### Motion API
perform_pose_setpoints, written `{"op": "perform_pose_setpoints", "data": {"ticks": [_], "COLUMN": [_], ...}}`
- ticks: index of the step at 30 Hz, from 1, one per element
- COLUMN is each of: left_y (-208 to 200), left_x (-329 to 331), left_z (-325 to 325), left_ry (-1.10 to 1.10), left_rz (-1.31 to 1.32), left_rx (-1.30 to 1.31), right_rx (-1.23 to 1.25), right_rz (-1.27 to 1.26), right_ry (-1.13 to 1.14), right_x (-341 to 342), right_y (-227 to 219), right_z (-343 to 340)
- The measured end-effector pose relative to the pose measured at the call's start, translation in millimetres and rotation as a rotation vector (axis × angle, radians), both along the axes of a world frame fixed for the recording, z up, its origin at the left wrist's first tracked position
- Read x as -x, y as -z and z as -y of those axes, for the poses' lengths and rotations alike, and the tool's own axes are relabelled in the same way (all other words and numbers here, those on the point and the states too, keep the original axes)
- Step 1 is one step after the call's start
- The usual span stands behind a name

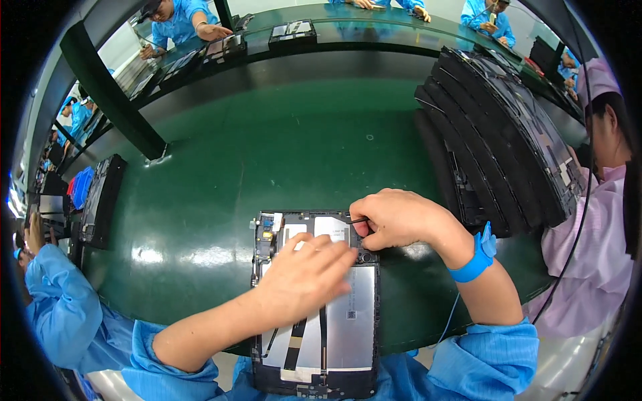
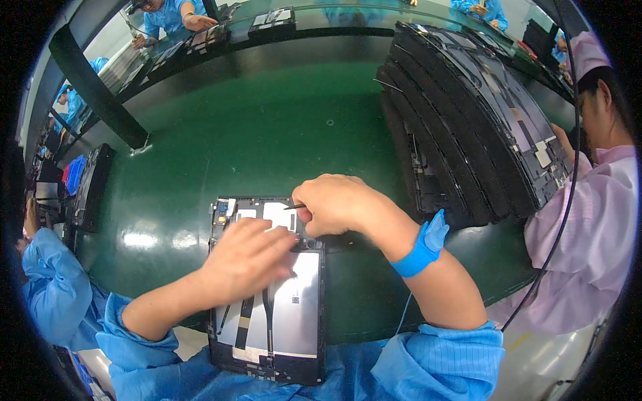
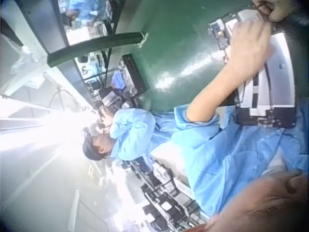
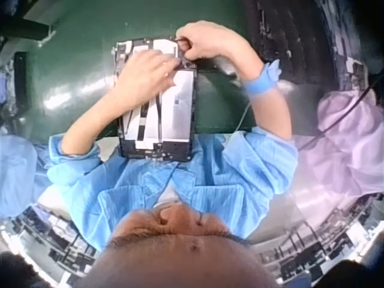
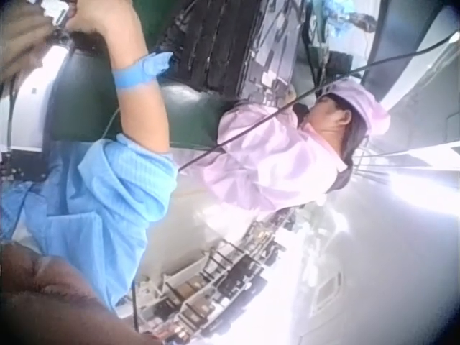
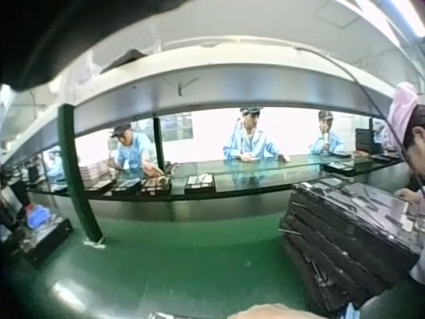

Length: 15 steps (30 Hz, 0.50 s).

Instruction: The person assembles internal components, ribbon cables, and internal batteries into tablet device shells by hand on a production line.

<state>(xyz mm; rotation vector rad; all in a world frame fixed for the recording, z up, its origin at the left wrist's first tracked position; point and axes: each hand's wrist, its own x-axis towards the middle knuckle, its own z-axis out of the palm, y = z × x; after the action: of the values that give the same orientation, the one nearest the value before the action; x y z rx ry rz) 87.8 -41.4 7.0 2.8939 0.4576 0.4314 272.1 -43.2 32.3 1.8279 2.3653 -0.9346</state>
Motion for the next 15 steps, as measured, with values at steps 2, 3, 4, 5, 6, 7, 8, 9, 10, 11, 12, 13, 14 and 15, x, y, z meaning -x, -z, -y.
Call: {"op": "perform_pose_setpoints", "data": {"ticks": [2,3,4,5,6,7,8,9,10,11,12,13,14,15], "left_y": [3.9,5.4,7.4,8.7,8.5,8.7,9.2,9.2,9.0,8.7,8.7,9.2,9.9,10.7], "left_x": [3.2,3.9,4.6,5.4,5.6,6.1,6.9,7.0,7.0,6.9,6.8,7.0,7.1,7.7], "left_z": [5.6,5.5,5.1,4.8,3.7,3.1,2.7,2.9,2.4,1.7,0.8,0.7,0.9,0.6], "left_ry": [0.111,0.111,0.081,0.051,0.054,0.052,0.069,0.087,0.087,0.100,0.116,0.119,0.109,0.098], "left_rz": [-0.125,-0.122,-0.131,-0.139,-0.154,-0.149,-0.148,-0.146,-0.140,-0.130,-0.120,-0.115,-0.114,-0.115], "left_rx": [-0.140,-0.140,-0.138,-0.134,-0.122,-0.116,-0.107,-0.096,-0.087,-0.103,-0.119,-0.111,-0.105,-0.099], "right_rx": [-0.031,-0.058,-0.057,-0.090,-0.120,-0.114,-0.057,0.002,-0.049,-0.040,-0.083,-0.125,-0.117,-0.099], "right_rz": [-0.025,-0.047,-0.044,-0.081,-0.117,-0.113,-0.162,-0.210,-0.234,-0.228,-0.234,-0.240,-0.235,-0.210], "right_ry": [-0.016,-0.027,-0.028,-0.029,-0.029,-0.031,0.010,0.054,0.046,0.046,0.036,0.025,0.029,0.047], "right_x": [0.4,-0.3,-0.9,-1.5,-2.3,-2.7,-2.7,-3.3,-4.0,-3.8,-3.7,-3.4,-2.5,-0.5], "right_y": [0.8,1.2,2.0,3.2,4.7,4.8,4.1,4.2,8.7,11.5,13.8,14.9,14.2,12.7], "right_z": [-0.3,0.6,1.4,2.6,4.0,6.8,10.6,15.1,17.9,17.9,17.7,17.8,18.0,16.8]}}
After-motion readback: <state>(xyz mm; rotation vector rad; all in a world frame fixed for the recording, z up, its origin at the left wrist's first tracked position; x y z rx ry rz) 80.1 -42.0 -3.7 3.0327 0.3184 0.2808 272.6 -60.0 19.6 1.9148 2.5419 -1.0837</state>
